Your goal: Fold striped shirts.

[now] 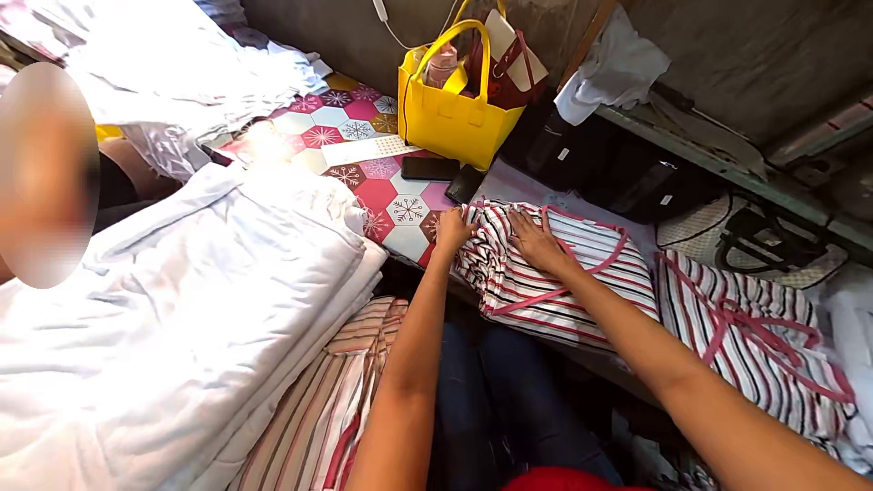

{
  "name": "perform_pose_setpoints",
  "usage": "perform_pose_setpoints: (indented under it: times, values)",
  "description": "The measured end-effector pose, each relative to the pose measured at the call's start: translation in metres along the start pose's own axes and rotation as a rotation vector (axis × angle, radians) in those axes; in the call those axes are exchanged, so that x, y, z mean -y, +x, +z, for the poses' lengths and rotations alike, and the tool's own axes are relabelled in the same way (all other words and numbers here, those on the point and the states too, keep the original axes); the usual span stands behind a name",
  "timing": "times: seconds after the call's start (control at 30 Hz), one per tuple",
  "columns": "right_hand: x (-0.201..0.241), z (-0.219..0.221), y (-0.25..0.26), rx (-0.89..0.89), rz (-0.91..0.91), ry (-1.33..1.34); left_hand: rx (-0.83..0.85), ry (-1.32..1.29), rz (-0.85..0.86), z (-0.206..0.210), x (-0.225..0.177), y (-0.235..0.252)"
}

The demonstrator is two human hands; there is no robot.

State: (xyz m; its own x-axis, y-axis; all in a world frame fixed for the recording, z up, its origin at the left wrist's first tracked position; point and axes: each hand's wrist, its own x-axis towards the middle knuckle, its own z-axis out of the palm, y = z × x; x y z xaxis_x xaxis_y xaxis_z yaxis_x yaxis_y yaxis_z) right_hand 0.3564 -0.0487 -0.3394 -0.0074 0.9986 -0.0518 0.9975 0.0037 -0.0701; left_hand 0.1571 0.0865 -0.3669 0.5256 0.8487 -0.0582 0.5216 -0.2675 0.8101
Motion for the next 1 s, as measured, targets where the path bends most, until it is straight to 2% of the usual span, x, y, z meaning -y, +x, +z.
perform_pose_setpoints:
  times: [0.13, 0.33, 0.4, 0.47, 0.53, 0.6, 0.67, 0.73, 0.77, 0.8, 0.83, 0.93, 1.0]
  values:
    - [-0.004, -0.013, 0.0, 0.0, -0.033, -0.014, -0.024, 0.038, -0.005, -0.008, -0.017, -0.007]
    - [-0.014, -0.041, 0.016, -0.022, -0.043, 0.06, 0.167, 0.005, -0.167, -0.02, -0.03, -0.003]
    - [-0.018, -0.047, 0.022, -0.047, -0.079, 0.108, 0.159, 0.001, -0.164, -0.028, -0.043, -0.008]
    - [-0.021, -0.058, 0.024, -0.074, -0.143, 0.19, 0.053, -0.004, -0.08, -0.036, -0.079, -0.031]
    - [-0.028, -0.069, 0.022, -0.121, -0.245, 0.281, -0.082, 0.006, 0.091, -0.026, -0.125, -0.07]
    - [-0.042, -0.071, 0.014, -0.199, -0.388, 0.31, -0.14, 0.104, 0.24, 0.01, -0.163, -0.108]
    - [-0.056, -0.065, 0.002, -0.295, -0.546, 0.319, -0.041, 0.206, 0.303, 0.059, -0.18, -0.128]
    - [-0.069, -0.057, -0.018, -0.28, -0.626, 0.259, 0.189, 0.257, 0.326, 0.09, -0.179, -0.145]
    - [-0.076, -0.054, -0.031, -0.244, -0.611, 0.245, 0.306, 0.222, 0.323, 0.092, -0.175, -0.15]
    - [-0.082, -0.048, -0.042, -0.234, -0.579, 0.254, 0.34, 0.158, 0.32, 0.086, -0.171, -0.153]
    - [-0.087, -0.042, -0.051, -0.246, -0.544, 0.27, 0.281, 0.092, 0.322, 0.076, -0.166, -0.152]
    - [-0.087, -0.037, -0.068, -0.29, -0.513, 0.265, -0.062, 0.03, 0.302, 0.036, -0.127, -0.118]
    - [-0.081, -0.039, -0.074, -0.272, -0.556, 0.284, -0.123, 0.119, 0.261, 0.011, -0.082, -0.076]
